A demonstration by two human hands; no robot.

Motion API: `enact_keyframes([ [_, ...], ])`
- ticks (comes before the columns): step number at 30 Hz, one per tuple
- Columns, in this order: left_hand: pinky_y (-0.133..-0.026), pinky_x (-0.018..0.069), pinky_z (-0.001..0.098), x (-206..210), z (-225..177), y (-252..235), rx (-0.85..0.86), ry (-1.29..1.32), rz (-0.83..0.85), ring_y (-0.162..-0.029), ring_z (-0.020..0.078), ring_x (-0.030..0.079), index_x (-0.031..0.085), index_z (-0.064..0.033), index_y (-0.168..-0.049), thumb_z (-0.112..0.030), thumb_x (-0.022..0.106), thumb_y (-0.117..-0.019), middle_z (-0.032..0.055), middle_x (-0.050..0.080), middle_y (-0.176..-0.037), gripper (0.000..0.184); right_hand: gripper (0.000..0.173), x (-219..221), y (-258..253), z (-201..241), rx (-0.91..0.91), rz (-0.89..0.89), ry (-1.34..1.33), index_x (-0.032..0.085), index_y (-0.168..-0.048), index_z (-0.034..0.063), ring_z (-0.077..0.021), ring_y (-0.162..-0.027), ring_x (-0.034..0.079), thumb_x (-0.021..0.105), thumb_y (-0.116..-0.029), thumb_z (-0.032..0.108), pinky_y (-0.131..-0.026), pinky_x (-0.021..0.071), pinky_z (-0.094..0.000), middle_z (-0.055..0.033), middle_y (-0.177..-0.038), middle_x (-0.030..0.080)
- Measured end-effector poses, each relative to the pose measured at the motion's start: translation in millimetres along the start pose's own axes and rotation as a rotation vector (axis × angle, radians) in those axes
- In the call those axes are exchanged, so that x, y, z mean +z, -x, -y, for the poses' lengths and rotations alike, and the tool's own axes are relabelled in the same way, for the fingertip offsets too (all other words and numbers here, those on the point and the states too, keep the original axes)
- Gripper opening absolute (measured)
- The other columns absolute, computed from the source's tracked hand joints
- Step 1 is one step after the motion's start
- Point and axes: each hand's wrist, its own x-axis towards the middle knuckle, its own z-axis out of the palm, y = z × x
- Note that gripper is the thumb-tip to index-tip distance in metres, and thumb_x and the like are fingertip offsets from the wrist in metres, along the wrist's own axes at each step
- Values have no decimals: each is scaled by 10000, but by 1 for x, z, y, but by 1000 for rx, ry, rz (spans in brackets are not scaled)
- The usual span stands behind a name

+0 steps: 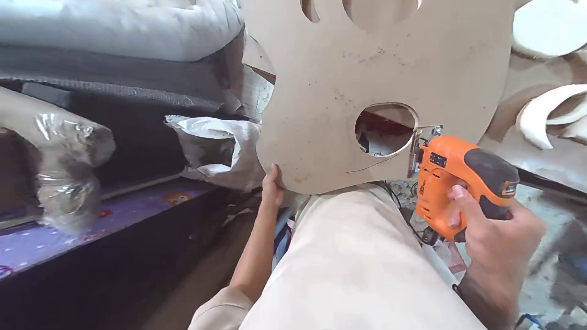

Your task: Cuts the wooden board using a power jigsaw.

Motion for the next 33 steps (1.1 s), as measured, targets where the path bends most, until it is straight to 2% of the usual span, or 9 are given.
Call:
enact_keyframes([
  [3,-1000,556,535,4,13,14,-26,116,58,-1205,291,652,466,-108,-1451,-568,275,-1088,145,662,-1311,616,299,-7,-12,-11,-29,34,15,659,-1058,32,-116,-546,669,740,-948,298,-474,605,-328,5,-777,715],
  [6,-1011,548,530,5,36,33,-129,204,135,-1224,305,638,419,-123,-1488,-675,227,-1039,156,636,-1354,738,307,-14,-18,-18,-22,70,-14,641,-1088,15,-136,-556,671,744,-951,270,-478,606,-333,-16,-816,724],
  [12,-1057,496,595,13,83,60,-234,320,214,-1237,367,616,407,-38,-1446,-568,176,-1082,206,629,-1328,683,328,-20,-23,-29,-8,170,25,621,-1124,-6,-201,-555,662,726,-968,263,-491,609,-387,-78,-851,714],
  [14,-1074,480,595,13,92,60,-236,373,241,-1261,367,601,415,-45,-1444,-544,233,-1086,204,620,-1350,641,336,-21,-22,-29,-4,207,65,627,-1132,-9,-209,-551,656,719,-971,272,-488,603,-394,-84,-842,709],
  [19,-1127,429,596,18,112,57,-260,591,359,-1293,379,578,531,-62,-1377,-498,621,-975,195,626,-1356,600,314,-18,-18,-18,-57,292,162,637,-1096,6,-185,-531,643,723,-956,274,-487,597,-376,-52,-776,693],
  [23,-1080,485,568,46,122,61,-290,581,358,-1238,381,611,441,-19,-1425,-494,541,-1014,226,613,-1346,636,437,-19,-14,-5,-302,377,428,675,-1057,-22,-144,-738,712,780,-900,373,-680,620,-364,-107,-871,721],
  [27,-1032,540,493,76,127,63,-224,453,206,-1177,308,652,389,-5,-1447,-394,413,-1098,195,630,-1307,523,454,-8,-17,5,-607,586,562,694,-1094,14,-144,-838,706,748,-883,412,-727,577,-331,-142,-922,733],
  [31,-942,597,454,79,125,60,22,319,-206,-1059,259,707,468,2,-1382,-322,600,-1043,155,702,-1161,487,454,15,-33,0,-723,853,502,664,-1176,56,-141,-843,703,739,-874,386,-707,581,-317,-107,-956,733],
  [33,-917,598,436,58,110,57,190,256,-303,-1059,211,698,496,-67,-1382,-375,585,-1046,83,696,-1174,465,444,31,-44,-1,-783,961,484,656,-1176,57,-135,-851,699,732,-870,369,-711,573,-301,-97,-957,730],
])
